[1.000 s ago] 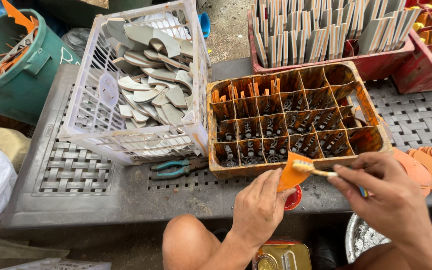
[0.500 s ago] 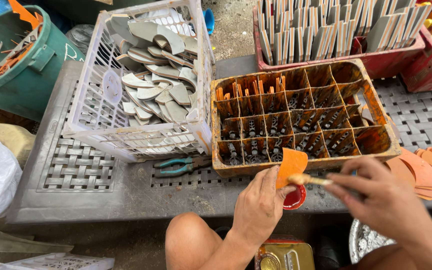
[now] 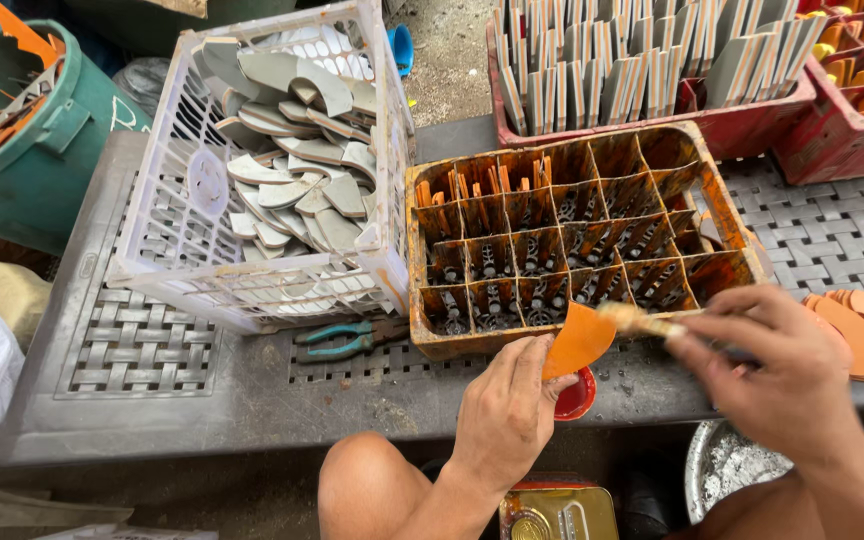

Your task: The person paints the edges of slipper soles using a brush dipped in red paint. They handle multiple slipper soles one at a time, applying paint to the curved edges and placing them into a compartmentalized tray to dry.

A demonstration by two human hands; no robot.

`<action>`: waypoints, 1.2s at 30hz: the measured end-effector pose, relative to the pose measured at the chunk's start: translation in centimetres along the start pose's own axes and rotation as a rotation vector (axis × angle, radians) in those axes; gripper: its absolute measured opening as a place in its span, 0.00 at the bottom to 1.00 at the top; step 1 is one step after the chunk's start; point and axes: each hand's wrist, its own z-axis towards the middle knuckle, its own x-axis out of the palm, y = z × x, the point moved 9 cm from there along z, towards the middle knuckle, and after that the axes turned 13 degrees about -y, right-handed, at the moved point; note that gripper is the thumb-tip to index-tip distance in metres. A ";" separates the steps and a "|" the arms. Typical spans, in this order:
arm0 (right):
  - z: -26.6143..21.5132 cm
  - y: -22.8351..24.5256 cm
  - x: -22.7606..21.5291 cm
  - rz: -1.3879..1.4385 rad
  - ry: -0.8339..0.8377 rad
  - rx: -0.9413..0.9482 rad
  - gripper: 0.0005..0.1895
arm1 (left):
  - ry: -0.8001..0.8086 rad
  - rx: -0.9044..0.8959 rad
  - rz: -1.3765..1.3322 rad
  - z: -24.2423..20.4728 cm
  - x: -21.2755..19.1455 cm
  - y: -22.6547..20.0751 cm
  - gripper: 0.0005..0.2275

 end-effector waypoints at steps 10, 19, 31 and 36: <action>-0.8 -3.3 1.7 0.140 -0.063 0.390 0.30 | 0.031 -0.924 -1.143 -3.4 4.0 3.8 0.21; -5.2 4.5 7.9 0.548 0.063 0.136 0.22 | -0.059 -1.194 -1.616 -4.2 5.2 3.1 0.26; -7.4 -1.2 9.9 0.823 0.017 0.746 0.18 | -0.133 -1.172 -1.558 -4.5 5.6 3.8 0.24; -7.6 -0.6 11.2 0.983 -0.026 0.847 0.20 | -0.130 -1.151 -1.563 -4.9 5.8 3.8 0.26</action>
